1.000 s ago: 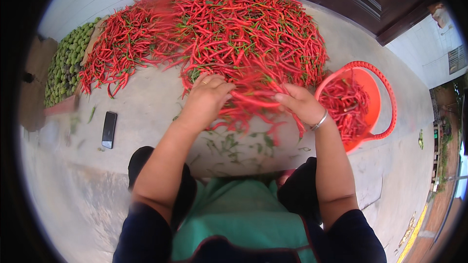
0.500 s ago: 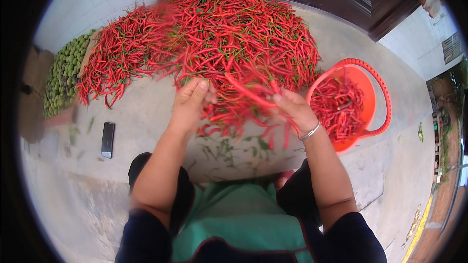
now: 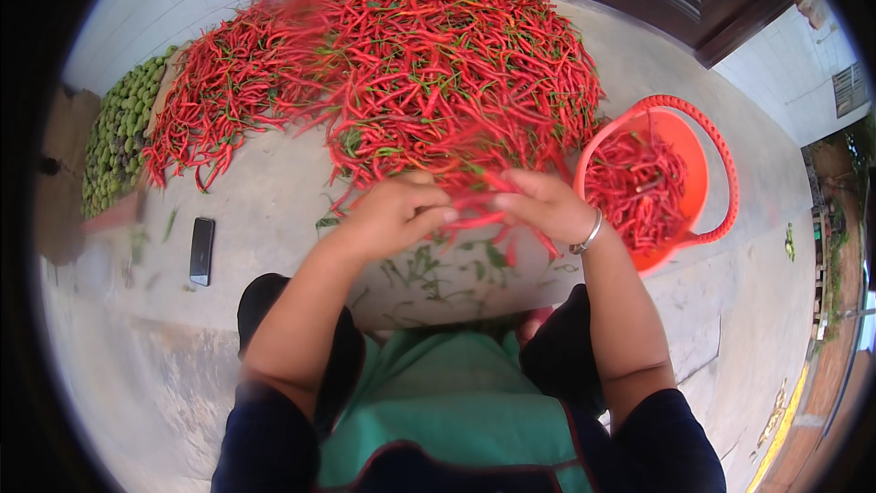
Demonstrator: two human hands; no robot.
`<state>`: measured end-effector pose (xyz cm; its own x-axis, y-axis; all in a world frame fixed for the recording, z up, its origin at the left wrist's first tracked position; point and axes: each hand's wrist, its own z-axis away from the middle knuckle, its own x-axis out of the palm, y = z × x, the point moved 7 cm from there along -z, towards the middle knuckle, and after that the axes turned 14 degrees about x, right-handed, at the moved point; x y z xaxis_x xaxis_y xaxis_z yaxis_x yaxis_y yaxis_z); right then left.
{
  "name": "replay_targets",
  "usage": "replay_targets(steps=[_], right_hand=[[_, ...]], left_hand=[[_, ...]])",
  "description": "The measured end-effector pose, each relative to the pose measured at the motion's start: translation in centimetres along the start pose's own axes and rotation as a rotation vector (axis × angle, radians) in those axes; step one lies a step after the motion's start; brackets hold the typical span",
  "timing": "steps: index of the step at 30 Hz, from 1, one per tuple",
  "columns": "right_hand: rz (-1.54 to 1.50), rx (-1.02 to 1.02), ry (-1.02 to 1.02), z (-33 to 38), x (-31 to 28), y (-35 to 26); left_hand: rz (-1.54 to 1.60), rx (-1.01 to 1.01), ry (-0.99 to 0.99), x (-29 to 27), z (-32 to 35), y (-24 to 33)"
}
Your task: The person picks the stems off red chili peppers by hand and places the peppers into a red bucket.
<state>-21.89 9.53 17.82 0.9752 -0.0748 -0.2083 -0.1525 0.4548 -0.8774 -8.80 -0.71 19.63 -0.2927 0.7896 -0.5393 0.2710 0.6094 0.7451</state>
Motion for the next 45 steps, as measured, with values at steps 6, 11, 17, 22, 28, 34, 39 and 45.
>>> replay_targets(steps=[6,11,17,22,28,34,39,45], right_hand=[[0.014,-0.017,0.127,0.3,0.0,-0.4],[0.547,-0.195,0.581,1.7,0.7,-2.8],[0.801,-0.230,0.447,0.9,2.0,-0.9],[0.858,-0.263,0.438,1.1,2.1,-1.2],[0.779,-0.132,0.516,0.3,2.9,-0.7],[0.098,-0.070,0.588,-0.8,-1.8,1.7],[-0.731,0.061,0.366,-1.2,-3.6,3.0],[-1.086,0.059,0.243,-2.3,-1.2,3.1]], left_hand=[[-0.163,0.047,0.110,-0.4,-1.0,1.0],[-0.397,-0.142,0.289,-2.0,-0.6,-1.9],[-0.244,0.006,0.206,-0.5,-1.1,-0.6],[-0.243,-0.034,0.010,1.1,-0.9,-0.7],[-0.546,-0.120,0.145,1.1,-0.7,-1.7],[-0.547,-0.063,0.425,-2.9,-0.3,-1.8],[-0.553,-0.185,0.130,-1.0,0.9,-3.8],[0.149,-0.264,0.076,3.2,0.0,-2.5]])
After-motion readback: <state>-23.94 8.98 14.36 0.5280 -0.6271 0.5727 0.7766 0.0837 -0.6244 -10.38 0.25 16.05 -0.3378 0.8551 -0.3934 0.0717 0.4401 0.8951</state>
